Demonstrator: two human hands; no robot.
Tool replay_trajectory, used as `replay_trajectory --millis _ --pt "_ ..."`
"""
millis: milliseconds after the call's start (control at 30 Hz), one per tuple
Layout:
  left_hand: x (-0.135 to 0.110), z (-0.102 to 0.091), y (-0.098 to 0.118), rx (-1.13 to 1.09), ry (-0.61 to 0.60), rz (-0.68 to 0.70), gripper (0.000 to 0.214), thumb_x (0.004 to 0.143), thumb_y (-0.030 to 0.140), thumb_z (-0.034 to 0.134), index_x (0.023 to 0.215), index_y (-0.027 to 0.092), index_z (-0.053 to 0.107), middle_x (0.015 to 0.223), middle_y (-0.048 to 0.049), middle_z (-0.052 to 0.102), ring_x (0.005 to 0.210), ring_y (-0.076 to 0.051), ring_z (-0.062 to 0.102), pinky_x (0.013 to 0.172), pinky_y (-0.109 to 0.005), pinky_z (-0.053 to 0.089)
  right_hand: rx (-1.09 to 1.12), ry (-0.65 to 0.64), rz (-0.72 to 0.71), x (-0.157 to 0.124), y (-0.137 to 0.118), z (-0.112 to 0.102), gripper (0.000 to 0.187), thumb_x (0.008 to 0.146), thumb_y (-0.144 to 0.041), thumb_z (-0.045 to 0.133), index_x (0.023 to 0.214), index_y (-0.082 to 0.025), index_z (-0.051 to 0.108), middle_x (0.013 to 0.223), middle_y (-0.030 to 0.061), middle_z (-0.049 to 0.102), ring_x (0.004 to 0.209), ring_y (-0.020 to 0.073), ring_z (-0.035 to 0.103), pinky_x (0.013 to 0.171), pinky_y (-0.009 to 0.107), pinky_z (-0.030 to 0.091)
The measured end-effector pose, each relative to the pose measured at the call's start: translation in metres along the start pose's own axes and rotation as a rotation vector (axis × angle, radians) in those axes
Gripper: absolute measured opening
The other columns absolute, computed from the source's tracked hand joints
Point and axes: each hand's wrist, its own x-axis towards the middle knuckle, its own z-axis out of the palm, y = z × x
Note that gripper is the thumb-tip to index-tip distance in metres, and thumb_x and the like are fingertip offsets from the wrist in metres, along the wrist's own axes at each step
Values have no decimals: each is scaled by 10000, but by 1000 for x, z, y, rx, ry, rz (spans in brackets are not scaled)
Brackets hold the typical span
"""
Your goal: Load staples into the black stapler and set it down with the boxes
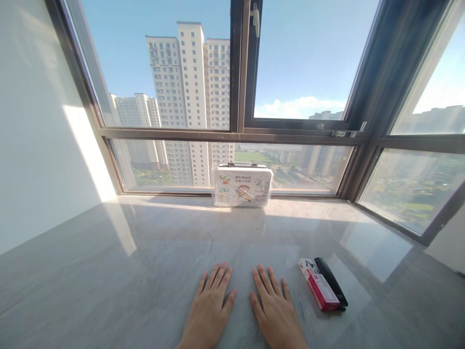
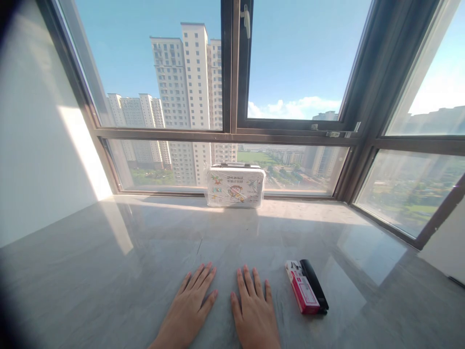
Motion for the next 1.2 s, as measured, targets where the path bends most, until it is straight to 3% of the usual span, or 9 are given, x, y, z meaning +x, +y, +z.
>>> replay_trajectory --millis 400,1200 --pt "-1 1 -4 30 -29 33 565 1046 536 282 1580 352 247 1659 32 214 1539 -250 186 1247 -541 203 5 -14 10 -1 0 -1 615 1020 -537 228 1587 -302 187 1651 -70 111 1550 281 104 1238 599 130" --pt "-2 -1 -2 -5 -1 13 555 1039 550 314 1548 333 356 1633 12 318 1518 -261 257 1242 -541 219 9 9 6 -2 0 0 605 1020 -529 243 1587 -319 219 1655 -61 147 1550 267 119 1240 570 121"
